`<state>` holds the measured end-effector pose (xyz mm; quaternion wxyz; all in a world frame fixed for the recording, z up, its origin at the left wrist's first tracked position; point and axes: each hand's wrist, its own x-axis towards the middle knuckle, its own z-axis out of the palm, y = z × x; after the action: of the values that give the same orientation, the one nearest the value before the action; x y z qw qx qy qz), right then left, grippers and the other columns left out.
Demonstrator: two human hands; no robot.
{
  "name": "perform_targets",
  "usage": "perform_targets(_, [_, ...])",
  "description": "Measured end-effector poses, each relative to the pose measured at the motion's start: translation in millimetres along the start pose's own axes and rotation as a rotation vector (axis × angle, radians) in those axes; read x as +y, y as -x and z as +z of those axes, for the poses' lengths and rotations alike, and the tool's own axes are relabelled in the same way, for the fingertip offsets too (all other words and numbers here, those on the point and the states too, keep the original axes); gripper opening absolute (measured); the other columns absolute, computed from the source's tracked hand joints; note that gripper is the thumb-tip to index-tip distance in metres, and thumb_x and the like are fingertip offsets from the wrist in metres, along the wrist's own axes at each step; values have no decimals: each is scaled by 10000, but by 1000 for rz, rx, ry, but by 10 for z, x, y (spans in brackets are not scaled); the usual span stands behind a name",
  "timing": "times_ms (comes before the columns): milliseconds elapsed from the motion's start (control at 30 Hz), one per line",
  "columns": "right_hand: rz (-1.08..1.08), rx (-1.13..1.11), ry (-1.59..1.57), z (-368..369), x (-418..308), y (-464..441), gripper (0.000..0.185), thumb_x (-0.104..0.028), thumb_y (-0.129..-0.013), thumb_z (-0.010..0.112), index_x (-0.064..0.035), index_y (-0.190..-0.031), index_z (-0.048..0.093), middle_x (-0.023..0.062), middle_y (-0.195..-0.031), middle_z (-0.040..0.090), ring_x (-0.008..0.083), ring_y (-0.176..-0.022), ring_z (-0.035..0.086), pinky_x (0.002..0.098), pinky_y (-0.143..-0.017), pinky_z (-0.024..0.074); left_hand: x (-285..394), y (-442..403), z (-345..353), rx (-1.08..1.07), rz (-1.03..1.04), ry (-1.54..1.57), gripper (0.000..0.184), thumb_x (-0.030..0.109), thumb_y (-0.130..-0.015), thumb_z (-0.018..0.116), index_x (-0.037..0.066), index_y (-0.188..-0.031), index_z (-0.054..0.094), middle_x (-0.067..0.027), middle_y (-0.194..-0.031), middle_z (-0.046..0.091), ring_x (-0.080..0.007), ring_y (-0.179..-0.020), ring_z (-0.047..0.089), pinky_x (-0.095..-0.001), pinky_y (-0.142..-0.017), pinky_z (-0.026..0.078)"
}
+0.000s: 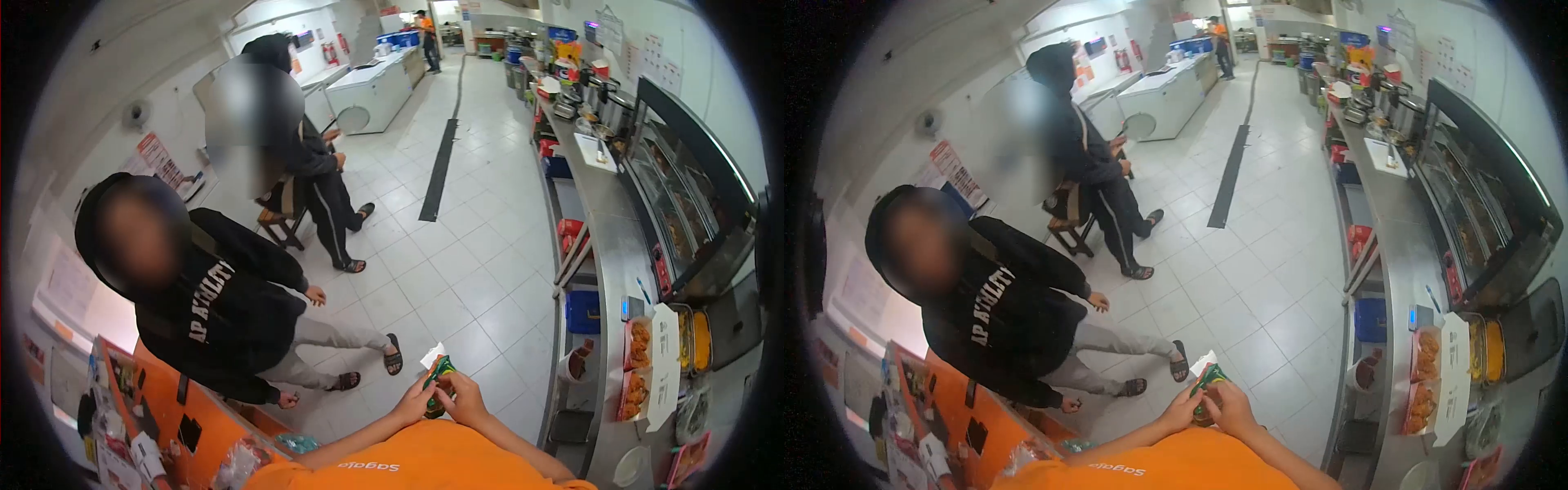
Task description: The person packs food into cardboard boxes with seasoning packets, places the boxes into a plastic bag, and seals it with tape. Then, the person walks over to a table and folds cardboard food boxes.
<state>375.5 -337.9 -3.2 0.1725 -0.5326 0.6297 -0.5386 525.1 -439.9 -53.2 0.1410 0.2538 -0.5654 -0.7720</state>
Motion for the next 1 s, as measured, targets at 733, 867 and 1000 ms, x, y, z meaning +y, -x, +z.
perform_targets(733, [-60,-155,-189,-13,-569,-576,126,55,-967,511,-4,-1064,565,97,-788,656,147,-641,614,267,-606,485,1254,420,-506,345,536,-849,226,20,-856,642,40,-1066,725,-125,-976,625,-309,-883,674,-365,-782,540])
perform_targets(867, [-169,-99,-133,374,-663,-658,148,56,-963,467,-15,-1056,557,94,-780,654,133,-642,610,281,-583,478,1533,667,-515,208,581,-771,238,96,-843,688,44,-1075,680,-117,-949,605,-328,-840,653,-402,-759,534])
perform_targets(1000, [-108,-264,-203,529,-935,-683,119,34,-945,579,-17,-1052,578,149,-774,671,220,-627,670,329,-596,523,1652,785,-735,57,490,-836,260,155,-830,727,32,-1040,635,-125,-902,607,-349,-823,642,-422,-746,526])
